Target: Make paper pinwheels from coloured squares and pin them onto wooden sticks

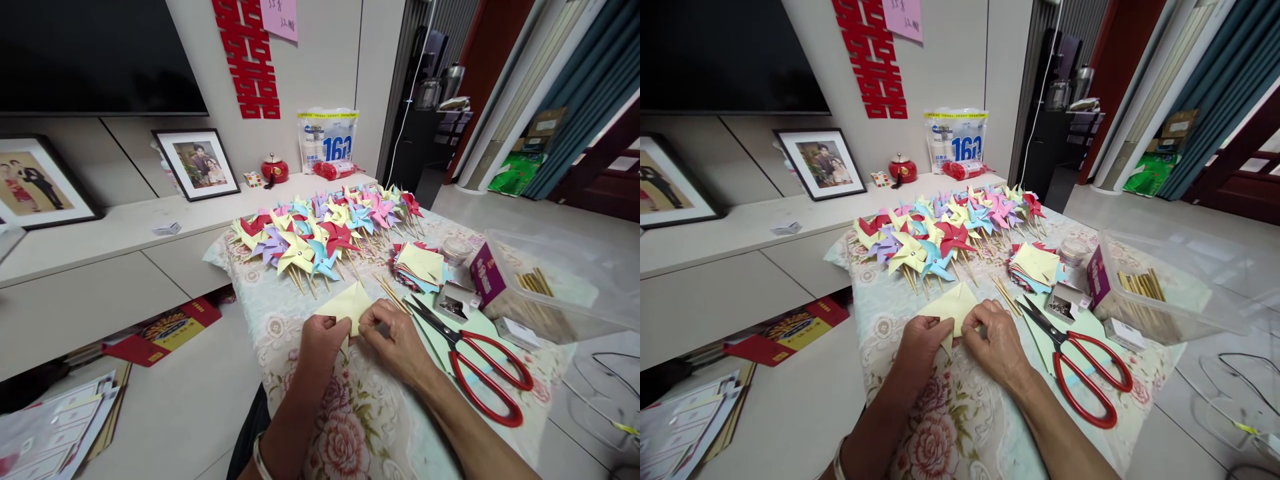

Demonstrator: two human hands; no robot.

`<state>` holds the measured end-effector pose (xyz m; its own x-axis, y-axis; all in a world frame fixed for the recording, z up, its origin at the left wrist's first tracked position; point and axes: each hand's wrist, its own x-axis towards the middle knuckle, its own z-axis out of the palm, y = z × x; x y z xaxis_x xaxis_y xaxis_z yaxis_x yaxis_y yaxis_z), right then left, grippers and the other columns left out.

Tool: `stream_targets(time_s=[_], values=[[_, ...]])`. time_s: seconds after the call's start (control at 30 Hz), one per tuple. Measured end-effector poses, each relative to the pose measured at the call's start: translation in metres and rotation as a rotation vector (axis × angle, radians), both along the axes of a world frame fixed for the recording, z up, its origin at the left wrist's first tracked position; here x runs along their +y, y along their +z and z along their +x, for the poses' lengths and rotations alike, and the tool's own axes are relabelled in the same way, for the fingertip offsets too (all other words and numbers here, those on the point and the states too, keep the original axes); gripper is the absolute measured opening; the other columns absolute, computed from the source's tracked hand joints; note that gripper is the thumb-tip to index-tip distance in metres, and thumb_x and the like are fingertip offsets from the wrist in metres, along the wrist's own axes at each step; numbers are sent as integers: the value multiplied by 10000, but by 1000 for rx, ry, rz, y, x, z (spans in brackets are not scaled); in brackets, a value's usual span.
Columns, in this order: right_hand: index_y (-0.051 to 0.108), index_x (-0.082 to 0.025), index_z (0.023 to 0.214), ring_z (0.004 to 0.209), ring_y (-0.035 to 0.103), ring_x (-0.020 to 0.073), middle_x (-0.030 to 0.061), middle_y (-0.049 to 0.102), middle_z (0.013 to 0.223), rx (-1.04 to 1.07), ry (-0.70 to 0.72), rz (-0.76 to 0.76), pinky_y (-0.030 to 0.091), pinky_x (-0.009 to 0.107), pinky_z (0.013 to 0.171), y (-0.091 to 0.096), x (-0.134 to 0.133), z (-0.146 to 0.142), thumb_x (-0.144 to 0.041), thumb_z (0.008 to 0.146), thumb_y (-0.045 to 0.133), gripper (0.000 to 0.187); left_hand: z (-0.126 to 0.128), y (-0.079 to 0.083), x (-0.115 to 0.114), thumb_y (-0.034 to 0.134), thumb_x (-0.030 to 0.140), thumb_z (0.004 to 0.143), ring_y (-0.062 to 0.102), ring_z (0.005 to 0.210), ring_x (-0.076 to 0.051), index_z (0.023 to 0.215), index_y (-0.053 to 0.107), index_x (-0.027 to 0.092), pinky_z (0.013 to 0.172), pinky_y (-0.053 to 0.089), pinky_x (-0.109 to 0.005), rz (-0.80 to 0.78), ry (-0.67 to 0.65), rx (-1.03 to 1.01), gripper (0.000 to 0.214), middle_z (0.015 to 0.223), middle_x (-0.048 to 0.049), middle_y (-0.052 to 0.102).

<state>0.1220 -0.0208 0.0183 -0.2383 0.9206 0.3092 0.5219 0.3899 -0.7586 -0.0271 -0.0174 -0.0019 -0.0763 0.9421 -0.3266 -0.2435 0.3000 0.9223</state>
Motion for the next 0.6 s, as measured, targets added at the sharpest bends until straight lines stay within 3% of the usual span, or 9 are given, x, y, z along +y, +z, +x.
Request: stream_targets(time_s=[0.6], values=[[526, -204, 642, 723, 516, 188, 15, 551, 696, -25, -79, -70, 351, 303, 672, -4, 1, -3, -187, 785, 522, 144, 0, -3, 1, 680, 292, 571, 525, 448, -123, 544, 636, 158, 473, 433, -232, -4, -18, 43, 143, 477, 31, 580]])
